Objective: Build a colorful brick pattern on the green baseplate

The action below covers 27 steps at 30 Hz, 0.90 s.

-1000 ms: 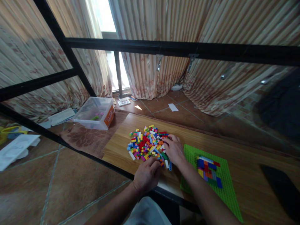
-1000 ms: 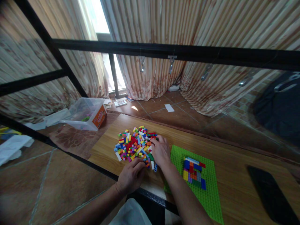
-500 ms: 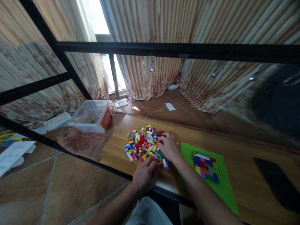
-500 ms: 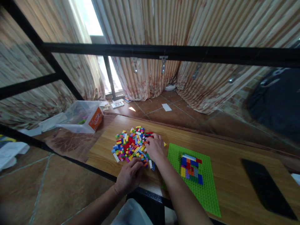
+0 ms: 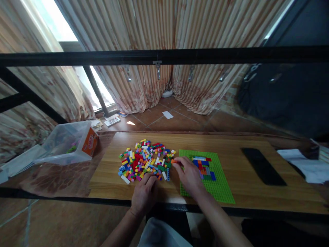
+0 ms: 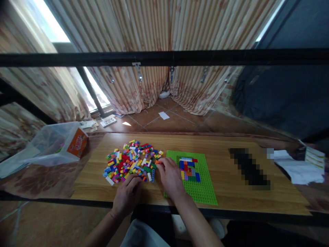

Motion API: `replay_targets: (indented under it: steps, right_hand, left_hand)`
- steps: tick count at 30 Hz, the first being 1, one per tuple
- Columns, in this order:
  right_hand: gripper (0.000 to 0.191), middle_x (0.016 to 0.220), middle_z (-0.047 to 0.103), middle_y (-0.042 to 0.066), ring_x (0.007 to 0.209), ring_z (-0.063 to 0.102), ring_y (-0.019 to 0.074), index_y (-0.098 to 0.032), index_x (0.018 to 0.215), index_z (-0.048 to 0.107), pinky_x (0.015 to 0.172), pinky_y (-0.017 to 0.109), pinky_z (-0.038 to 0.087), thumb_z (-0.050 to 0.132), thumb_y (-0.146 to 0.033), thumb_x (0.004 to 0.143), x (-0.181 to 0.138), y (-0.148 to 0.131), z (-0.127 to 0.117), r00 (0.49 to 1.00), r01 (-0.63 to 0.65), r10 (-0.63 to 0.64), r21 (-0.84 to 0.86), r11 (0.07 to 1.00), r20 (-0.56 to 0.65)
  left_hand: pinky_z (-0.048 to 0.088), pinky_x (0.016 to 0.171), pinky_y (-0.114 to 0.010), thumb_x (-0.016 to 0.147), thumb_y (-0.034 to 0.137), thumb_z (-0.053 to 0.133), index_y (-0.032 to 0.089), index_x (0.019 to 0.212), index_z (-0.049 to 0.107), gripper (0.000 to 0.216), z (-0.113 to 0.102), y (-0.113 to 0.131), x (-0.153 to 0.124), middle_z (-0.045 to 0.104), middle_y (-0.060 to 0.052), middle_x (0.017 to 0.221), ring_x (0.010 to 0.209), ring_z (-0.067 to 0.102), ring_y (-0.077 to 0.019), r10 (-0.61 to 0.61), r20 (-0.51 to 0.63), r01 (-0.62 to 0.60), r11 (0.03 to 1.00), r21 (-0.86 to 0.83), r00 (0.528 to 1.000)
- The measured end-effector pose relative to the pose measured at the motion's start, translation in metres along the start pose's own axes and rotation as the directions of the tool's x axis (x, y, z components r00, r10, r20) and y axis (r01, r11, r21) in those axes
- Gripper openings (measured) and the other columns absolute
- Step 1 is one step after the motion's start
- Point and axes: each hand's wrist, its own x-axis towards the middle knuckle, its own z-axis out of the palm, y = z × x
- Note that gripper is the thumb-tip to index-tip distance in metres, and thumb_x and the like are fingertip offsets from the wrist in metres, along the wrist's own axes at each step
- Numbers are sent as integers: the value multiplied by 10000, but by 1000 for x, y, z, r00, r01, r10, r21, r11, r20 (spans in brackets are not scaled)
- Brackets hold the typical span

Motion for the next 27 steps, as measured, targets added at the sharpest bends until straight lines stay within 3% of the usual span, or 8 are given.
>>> replay_targets:
  steps: [7,11,18,27]
  right_hand:
    - [321,1028,700,105,938,652,251,-208,1017,670,842,418,499,467,-435,915,-44,71,-54,964,-179,159,-76,981,-213]
    - [310,999,683,94,958,621,260,-227,946,692,866,442,490,481,-451,904,-41,96,-71,967,-145,100,-186,972,-233]
    - [251,1079,611,73,1020,566,250,-267,916,730,922,449,477,516,-396,892,-27,111,-72,989,-11,-32,-282,959,-146]
    - [248,1193,600,76,1098,536,264,-270,938,756,965,479,462,541,-384,890,-30,112,-67,986,-6,-35,-247,969,-163]
  left_hand:
    - [537,740,-262,937,179,455,202,892,609,162,1,-1,2,655,-56,943,839,651,-159,32,-38,-30,999,45,999]
    - [535,725,-261,938,182,452,199,884,606,164,2,-2,2,654,-57,934,819,649,-158,51,-46,-47,996,73,998]
    - [543,719,-259,925,189,464,208,876,618,163,1,0,3,662,-53,933,828,654,-162,48,-53,-42,994,98,997]
    - [542,722,-262,915,186,476,210,875,614,146,1,-1,3,655,-52,933,813,652,-164,42,-36,-39,996,86,998]
